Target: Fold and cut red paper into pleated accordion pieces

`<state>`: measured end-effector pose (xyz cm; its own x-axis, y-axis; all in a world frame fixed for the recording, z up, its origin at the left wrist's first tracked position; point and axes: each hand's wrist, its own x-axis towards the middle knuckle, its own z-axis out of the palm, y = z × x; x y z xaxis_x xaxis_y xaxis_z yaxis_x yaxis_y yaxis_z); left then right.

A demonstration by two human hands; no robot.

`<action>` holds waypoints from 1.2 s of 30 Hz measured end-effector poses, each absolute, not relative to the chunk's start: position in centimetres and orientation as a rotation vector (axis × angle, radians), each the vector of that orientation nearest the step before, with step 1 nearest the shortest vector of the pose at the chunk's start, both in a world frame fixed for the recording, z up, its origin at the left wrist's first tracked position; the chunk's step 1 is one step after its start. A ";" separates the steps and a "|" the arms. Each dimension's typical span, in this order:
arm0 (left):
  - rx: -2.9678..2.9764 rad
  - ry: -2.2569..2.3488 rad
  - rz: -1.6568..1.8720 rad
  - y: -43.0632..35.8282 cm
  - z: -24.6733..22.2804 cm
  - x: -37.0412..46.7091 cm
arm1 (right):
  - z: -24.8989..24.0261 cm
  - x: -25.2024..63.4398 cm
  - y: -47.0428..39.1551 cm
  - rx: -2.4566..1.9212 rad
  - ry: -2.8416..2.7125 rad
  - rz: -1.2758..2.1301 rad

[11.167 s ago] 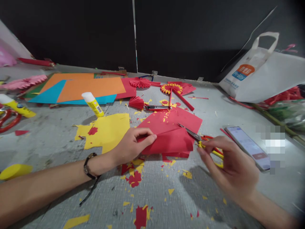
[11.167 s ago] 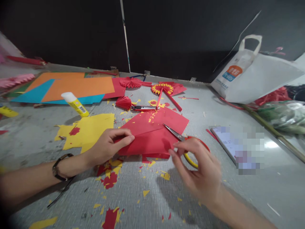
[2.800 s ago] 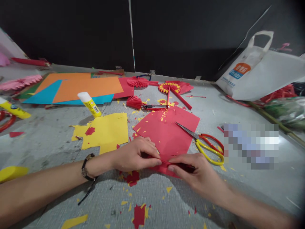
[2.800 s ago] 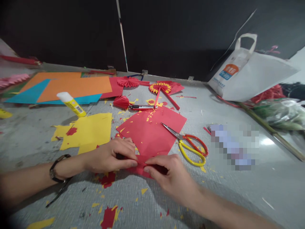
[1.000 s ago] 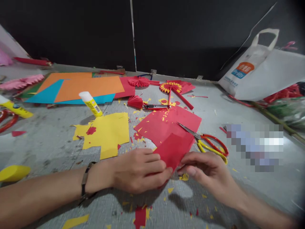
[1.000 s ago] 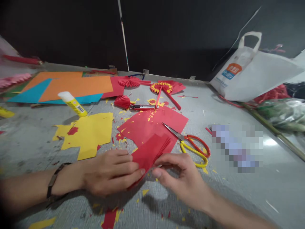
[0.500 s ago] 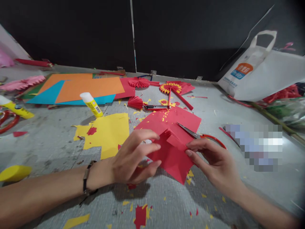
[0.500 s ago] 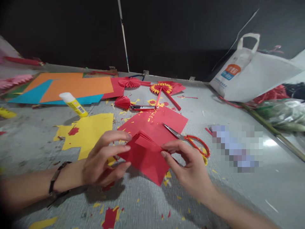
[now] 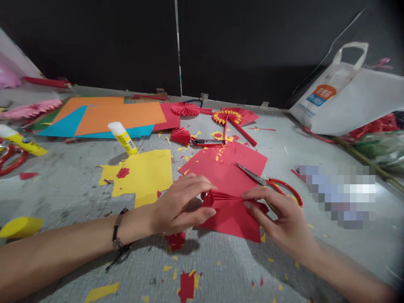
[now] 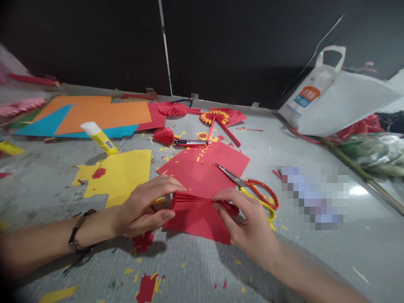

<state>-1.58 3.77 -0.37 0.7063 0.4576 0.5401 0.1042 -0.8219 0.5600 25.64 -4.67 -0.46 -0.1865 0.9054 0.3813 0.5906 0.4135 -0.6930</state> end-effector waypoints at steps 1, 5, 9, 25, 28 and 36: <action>2.408 0.422 0.956 3.8 -0.4 -1.6 | -0.5 25.6 -4.7 -1.265 -1.903 0.487; 2.380 0.467 0.990 3.6 -0.7 -1.6 | -0.5 25.7 -4.7 -1.222 -1.945 0.428; 2.304 0.468 0.911 3.7 -0.5 -1.4 | -0.6 25.8 -4.7 -1.190 -1.972 0.404; 2.150 0.464 0.909 4.8 -0.2 -1.1 | -0.5 25.9 -4.6 -1.227 -2.006 0.412; 2.168 0.452 0.921 4.7 -0.2 -1.1 | -0.7 25.9 -4.4 -1.246 -2.003 0.413; 2.163 0.424 0.959 4.7 -0.3 -1.0 | -1.0 26.1 -4.2 -1.309 -1.993 0.384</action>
